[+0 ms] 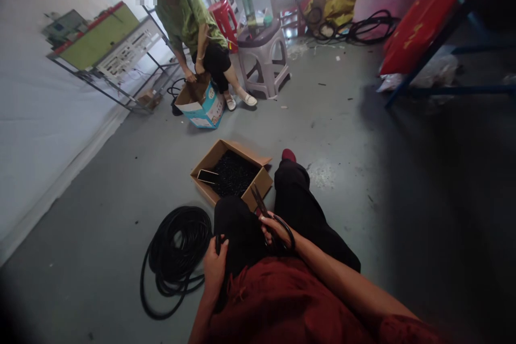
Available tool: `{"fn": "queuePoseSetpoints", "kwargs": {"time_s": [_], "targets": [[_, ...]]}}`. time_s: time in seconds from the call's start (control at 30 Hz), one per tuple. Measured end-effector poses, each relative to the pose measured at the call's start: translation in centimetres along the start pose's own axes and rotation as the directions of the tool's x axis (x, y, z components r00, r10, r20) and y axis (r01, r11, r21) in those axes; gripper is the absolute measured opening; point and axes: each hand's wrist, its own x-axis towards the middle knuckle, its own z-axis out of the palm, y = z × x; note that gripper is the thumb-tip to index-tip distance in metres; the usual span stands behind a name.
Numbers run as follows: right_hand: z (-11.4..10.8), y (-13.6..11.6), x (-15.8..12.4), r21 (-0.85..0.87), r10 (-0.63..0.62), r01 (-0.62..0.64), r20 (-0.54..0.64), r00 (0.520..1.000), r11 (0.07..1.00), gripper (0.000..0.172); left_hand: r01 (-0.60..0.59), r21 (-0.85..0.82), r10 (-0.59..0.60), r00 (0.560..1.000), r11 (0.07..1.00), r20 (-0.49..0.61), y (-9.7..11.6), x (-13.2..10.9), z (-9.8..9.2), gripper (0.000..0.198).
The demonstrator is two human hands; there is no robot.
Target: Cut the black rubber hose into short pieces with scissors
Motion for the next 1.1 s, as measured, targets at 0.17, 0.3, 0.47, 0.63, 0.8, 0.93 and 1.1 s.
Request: {"fn": "queuePoseSetpoints", "kwargs": {"time_s": [0.17,0.3,0.47,0.63,0.8,0.93,1.1], "targets": [[-0.4,-0.7,-0.9,0.0,-0.042,0.042,0.077,0.996,0.999,0.037,0.011,0.041,-0.014,0.999,0.999,0.051,1.8,1.1,1.5,0.035],[-1.1,-1.7,-1.9,0.04,-0.09,0.087,0.096,0.991,0.995,0.034,-0.006,0.105,0.001,0.999,0.994,0.043,3.8,1.7,2.8,0.033],[-2.6,-2.4,-3.1,0.073,-0.098,0.094,0.058,0.993,0.993,0.037,-0.062,0.146,0.055,0.997,0.987,0.049,6.0,2.3,4.4,0.035],[-3.7,-2.3,-4.1,0.086,-0.125,0.117,0.094,0.988,0.989,0.035,-0.132,0.153,0.124,0.99,0.979,0.063,8.1,2.9,5.6,0.035],[-4.3,-2.4,-4.6,0.126,-0.141,0.129,0.09,0.986,0.984,0.033,-0.149,0.164,0.147,0.989,0.975,0.028,8.7,3.3,5.5,0.036],[-4.3,-2.4,-4.7,0.113,-0.121,0.107,0.121,0.985,0.988,0.033,-0.14,0.09,0.142,0.99,0.986,-0.01,8.8,3.4,4.9,0.045],[-4.2,-2.5,-4.7,0.07,-0.113,0.105,0.125,0.986,0.992,0.033,-0.165,0.024,0.164,0.986,0.986,0.031,9.6,3.8,4.0,0.052]]}}
